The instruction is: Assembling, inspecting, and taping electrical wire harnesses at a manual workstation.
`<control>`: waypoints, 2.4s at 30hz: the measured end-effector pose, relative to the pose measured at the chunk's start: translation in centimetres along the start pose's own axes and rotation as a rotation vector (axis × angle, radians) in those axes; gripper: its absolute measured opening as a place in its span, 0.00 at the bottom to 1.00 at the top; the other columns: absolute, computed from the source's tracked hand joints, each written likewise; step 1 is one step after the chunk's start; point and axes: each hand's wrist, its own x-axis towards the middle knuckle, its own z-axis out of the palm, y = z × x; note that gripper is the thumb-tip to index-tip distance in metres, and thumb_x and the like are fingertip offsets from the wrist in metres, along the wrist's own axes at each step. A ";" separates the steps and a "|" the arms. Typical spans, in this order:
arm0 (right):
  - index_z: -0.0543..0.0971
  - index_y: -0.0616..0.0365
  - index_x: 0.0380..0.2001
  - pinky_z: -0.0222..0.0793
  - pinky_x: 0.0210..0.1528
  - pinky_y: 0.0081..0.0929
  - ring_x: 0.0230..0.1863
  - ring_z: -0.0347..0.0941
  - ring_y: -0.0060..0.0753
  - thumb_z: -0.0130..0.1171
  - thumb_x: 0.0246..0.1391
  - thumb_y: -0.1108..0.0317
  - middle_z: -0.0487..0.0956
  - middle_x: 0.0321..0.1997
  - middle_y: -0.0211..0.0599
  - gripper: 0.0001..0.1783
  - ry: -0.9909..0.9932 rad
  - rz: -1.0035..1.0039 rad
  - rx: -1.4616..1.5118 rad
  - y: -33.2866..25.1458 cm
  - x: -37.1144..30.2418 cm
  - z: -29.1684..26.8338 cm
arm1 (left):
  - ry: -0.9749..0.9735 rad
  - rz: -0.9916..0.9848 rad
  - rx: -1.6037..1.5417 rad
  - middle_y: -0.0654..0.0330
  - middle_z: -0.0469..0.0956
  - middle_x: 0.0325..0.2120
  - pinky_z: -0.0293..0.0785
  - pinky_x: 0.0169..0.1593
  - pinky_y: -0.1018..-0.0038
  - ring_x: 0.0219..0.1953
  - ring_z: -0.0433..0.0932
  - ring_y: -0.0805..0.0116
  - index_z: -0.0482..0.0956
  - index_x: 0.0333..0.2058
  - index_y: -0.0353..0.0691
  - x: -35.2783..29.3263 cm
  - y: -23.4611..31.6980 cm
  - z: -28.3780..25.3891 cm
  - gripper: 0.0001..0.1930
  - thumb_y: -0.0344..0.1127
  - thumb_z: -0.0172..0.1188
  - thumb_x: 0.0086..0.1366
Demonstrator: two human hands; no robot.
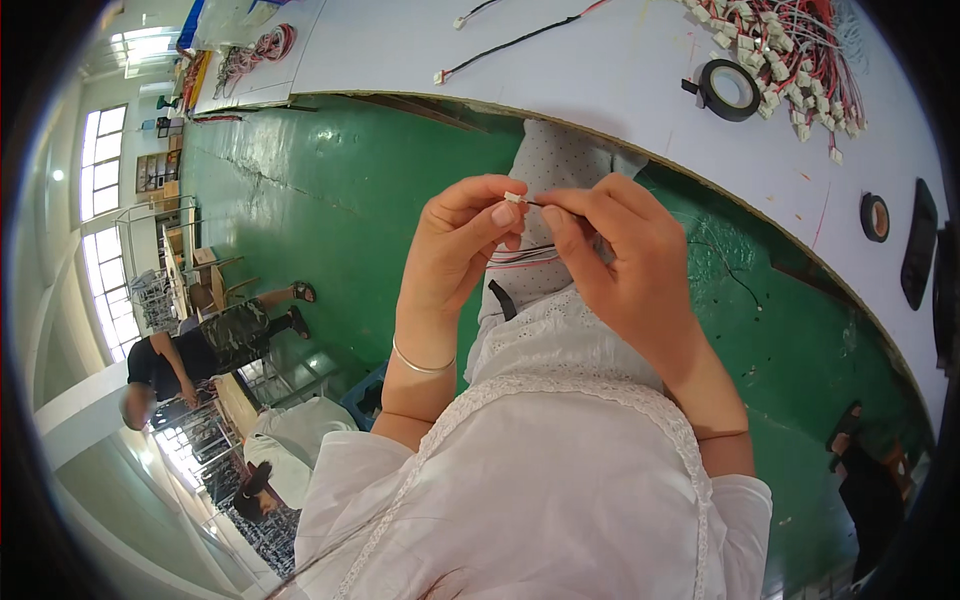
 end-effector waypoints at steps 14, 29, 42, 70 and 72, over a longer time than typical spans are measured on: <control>0.76 0.61 0.32 0.69 0.25 0.21 0.25 0.74 0.24 0.63 0.48 0.76 0.76 0.27 0.33 0.07 0.206 0.038 0.359 2.8 -2.7 4.0 | 0.223 0.213 0.204 0.56 0.77 0.38 0.74 0.47 0.73 0.40 0.77 0.67 0.74 0.44 0.31 -2.4 -3.8 -0.1 0.13 0.35 0.59 0.66; 0.75 0.57 0.32 0.66 0.24 0.26 0.21 0.70 0.29 0.63 0.50 0.73 0.75 0.25 0.30 0.07 0.097 -0.043 0.433 4.0 -3.6 6.1 | 0.434 0.250 0.264 0.58 0.74 0.41 0.70 0.44 0.77 0.40 0.73 0.72 0.74 0.42 0.33 -5.5 -5.0 -0.6 0.11 0.35 0.55 0.68; 0.76 0.60 0.30 0.60 0.19 0.16 0.18 0.63 0.15 0.62 0.48 0.80 0.74 0.24 0.27 0.07 -0.184 -0.025 0.382 2.4 -3.9 6.0 | 0.354 0.274 -0.011 0.55 0.77 0.38 0.82 0.44 0.71 0.40 0.78 0.68 0.79 0.41 0.32 -8.0 -5.9 -1.0 0.09 0.25 0.61 0.62; 0.79 0.62 0.39 0.69 0.32 0.19 0.30 0.73 0.18 0.60 0.57 0.73 0.80 0.33 0.33 0.07 -0.457 0.111 0.554 3.7 -5.0 6.6 | 0.566 0.366 0.057 0.54 0.78 0.37 0.73 0.54 0.61 0.48 0.78 0.58 0.70 0.42 0.36 -11.2 -6.8 -4.4 0.14 0.41 0.57 0.68; 0.79 0.62 0.42 0.70 0.42 0.21 0.37 0.75 0.21 0.57 0.60 0.70 0.81 0.38 0.32 0.09 -0.390 0.304 0.467 7.6 -5.3 4.8 | 0.583 0.355 0.073 0.58 0.77 0.34 0.74 0.50 0.63 0.41 0.79 0.63 0.70 0.41 0.37 -11.9 -5.8 -4.8 0.13 0.40 0.57 0.68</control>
